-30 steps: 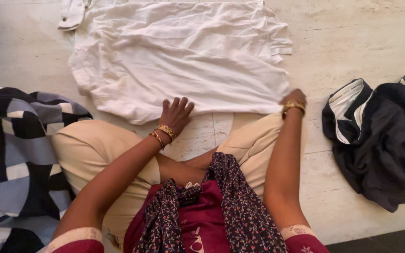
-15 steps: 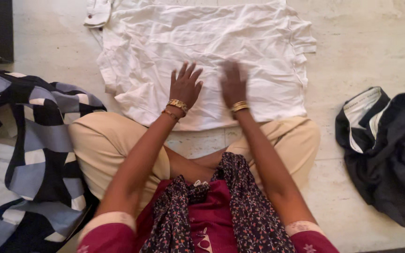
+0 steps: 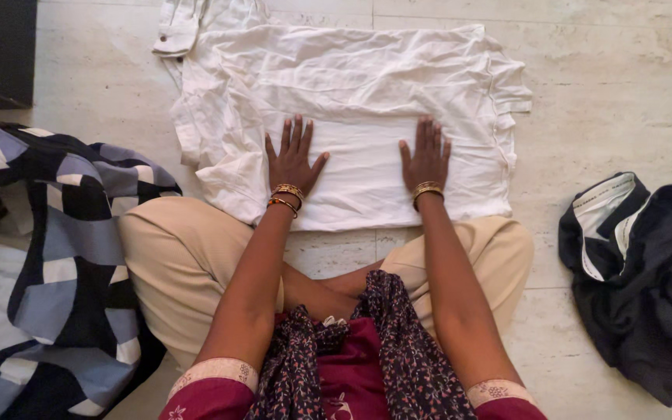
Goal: The person buttons a white shirt, smooths it out by hand, and folds it into a small rectangle before placing it into a bag, then spreads out a pair of dark trousers and begins folding them.
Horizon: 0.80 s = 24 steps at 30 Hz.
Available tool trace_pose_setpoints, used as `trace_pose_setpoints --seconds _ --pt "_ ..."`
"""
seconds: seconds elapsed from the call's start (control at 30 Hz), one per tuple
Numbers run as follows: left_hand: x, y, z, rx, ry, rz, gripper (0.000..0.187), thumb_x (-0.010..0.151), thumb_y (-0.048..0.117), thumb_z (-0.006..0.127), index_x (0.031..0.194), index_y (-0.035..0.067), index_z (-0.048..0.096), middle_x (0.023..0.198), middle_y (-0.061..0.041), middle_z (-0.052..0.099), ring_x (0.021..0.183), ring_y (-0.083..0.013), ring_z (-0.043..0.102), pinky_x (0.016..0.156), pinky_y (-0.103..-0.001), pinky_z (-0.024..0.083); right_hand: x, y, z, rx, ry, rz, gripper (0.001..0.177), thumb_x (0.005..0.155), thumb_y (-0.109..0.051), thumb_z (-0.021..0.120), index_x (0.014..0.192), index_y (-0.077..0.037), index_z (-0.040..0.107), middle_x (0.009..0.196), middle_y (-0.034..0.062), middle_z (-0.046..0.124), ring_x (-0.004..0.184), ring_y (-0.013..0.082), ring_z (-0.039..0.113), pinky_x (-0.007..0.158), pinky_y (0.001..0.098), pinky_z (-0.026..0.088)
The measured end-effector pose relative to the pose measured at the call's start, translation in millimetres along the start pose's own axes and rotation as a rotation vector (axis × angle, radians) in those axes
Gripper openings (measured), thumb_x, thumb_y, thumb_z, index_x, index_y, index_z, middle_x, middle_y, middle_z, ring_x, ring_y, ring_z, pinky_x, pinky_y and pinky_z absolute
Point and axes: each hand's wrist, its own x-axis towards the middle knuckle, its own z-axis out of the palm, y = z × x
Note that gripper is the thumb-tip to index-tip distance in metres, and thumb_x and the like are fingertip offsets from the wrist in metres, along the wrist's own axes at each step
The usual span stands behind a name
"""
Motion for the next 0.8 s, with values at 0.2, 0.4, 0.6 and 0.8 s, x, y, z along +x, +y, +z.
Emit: trace_pose_setpoints --seconds 0.2,0.4,0.6,0.8 --pt "-0.5 -0.1 -0.5 0.013 0.009 0.01 0.079 0.101 0.066 0.044 0.166 0.023 0.025 0.174 -0.001 0.014 0.159 -0.0209 0.011 0.124 -0.062 0.002 -1.3 -1.9 -3.5 -0.027 -0.011 0.053 0.072 0.109 -0.057 0.035 0.167 -0.016 0.02 0.173 0.0025 0.019 0.159 0.024 0.019 0.127 0.0509 0.013" --pt "1.8 7.5 -9.8 0.006 0.014 -0.018 0.078 0.1 0.064 0.045 0.165 0.024 0.026 0.173 -0.001 0.016 0.16 -0.021 0.011 0.125 -0.061 0.002 -3.0 -28.0 -5.0 -0.136 0.033 0.18 0.068 0.104 -0.036 0.044 0.164 -0.012 0.024 0.172 0.0052 0.018 0.158 0.0252 0.017 0.124 0.0572 0.009" --pt "5.5 11.6 -10.7 -0.022 0.008 -0.047 0.078 0.1 0.062 0.045 0.164 0.022 0.026 0.172 -0.002 0.016 0.159 -0.0225 0.011 0.124 -0.064 0.002 -10.0 -138.7 37.2 0.017 0.05 -0.418 0.068 0.1 -0.019 0.047 0.165 -0.011 0.03 0.172 0.008 0.029 0.16 0.0231 0.021 0.129 0.0533 0.012" --pt "1.7 13.6 -19.4 0.024 0.003 -0.03 0.08 0.098 0.061 0.047 0.165 0.021 0.026 0.174 -0.002 0.016 0.16 -0.0228 0.01 0.125 -0.064 0.001 59.6 -55.3 36.2 0.263 0.059 -0.499 0.073 0.101 -0.043 0.06 0.161 -0.011 0.035 0.166 0.0109 0.037 0.152 0.0309 0.034 0.127 0.048 0.02"
